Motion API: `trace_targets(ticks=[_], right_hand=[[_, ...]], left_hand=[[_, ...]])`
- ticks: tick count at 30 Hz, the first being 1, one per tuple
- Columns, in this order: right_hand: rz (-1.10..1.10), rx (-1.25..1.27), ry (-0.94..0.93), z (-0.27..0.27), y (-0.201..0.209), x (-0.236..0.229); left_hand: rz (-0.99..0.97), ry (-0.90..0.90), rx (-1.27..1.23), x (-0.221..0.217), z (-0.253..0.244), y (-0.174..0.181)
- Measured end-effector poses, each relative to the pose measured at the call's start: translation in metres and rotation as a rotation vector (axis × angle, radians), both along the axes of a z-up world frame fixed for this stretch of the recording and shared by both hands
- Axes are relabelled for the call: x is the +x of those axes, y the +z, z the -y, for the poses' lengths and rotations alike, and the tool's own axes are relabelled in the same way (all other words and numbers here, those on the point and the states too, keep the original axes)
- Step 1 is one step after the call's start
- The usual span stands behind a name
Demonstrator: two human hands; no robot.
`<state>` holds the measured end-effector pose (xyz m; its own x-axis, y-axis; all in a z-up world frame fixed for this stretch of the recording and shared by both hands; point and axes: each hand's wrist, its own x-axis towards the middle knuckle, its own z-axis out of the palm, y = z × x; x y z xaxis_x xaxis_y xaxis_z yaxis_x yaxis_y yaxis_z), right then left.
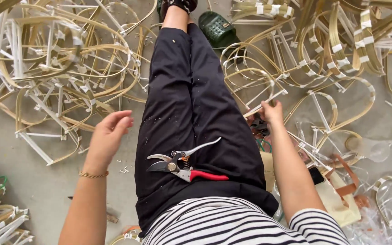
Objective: Assembling curved bamboo or wooden strips into structured frames using plastic connectors and pruning shears.
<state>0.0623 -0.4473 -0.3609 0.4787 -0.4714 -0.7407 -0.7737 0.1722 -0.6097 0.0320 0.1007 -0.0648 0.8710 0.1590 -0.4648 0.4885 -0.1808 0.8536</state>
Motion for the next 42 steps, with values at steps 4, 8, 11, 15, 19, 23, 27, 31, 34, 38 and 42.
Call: trace_targets(ticks=[4, 8, 11, 15, 19, 23, 27, 31, 34, 38, 42], right_hand=[[0.273, 0.095, 0.329, -0.031, 0.044, -0.012], [0.539, -0.005, 0.586, -0.071, 0.218, -0.001], [0.819, -0.273, 0.939, -0.089, 0.314, -0.012], [1.196, -0.583, 1.275, -0.127, 0.372, -0.026], [1.227, -0.731, 1.401, -0.137, 0.377, -0.048], [1.135, -0.104, 0.818, -0.133, 0.376, -0.052], [0.941, 0.603, 0.726, -0.15, 0.386, -0.041], [0.795, 0.72, 0.808, -0.169, 0.396, -0.053], [0.741, 0.531, 0.87, -0.176, 0.393, -0.063], [0.688, 0.431, 0.889, -0.176, 0.383, -0.074], [0.722, 0.435, 0.903, -0.172, 0.373, -0.086]], left_hand=[[-0.051, -0.122, 0.036, 0.012, 0.032, 0.015], [-0.081, -0.208, -0.058, 0.028, 0.068, 0.025], [-0.18, -0.195, -0.213, 0.039, 0.101, 0.029], [-0.152, -0.199, -0.5, 0.044, 0.106, 0.017], [-0.019, -0.282, -0.154, 0.027, 0.098, 0.026], [0.039, -0.218, -0.334, 0.003, 0.085, 0.009], [0.007, -0.19, -0.407, -0.006, 0.087, 0.006], [0.196, -0.191, -0.187, -0.015, 0.092, -0.004], [0.281, -0.177, 0.012, -0.015, 0.095, 0.0], [0.202, -0.196, 0.096, -0.017, 0.094, 0.001], [0.314, -0.156, 0.035, -0.003, 0.086, -0.003]])
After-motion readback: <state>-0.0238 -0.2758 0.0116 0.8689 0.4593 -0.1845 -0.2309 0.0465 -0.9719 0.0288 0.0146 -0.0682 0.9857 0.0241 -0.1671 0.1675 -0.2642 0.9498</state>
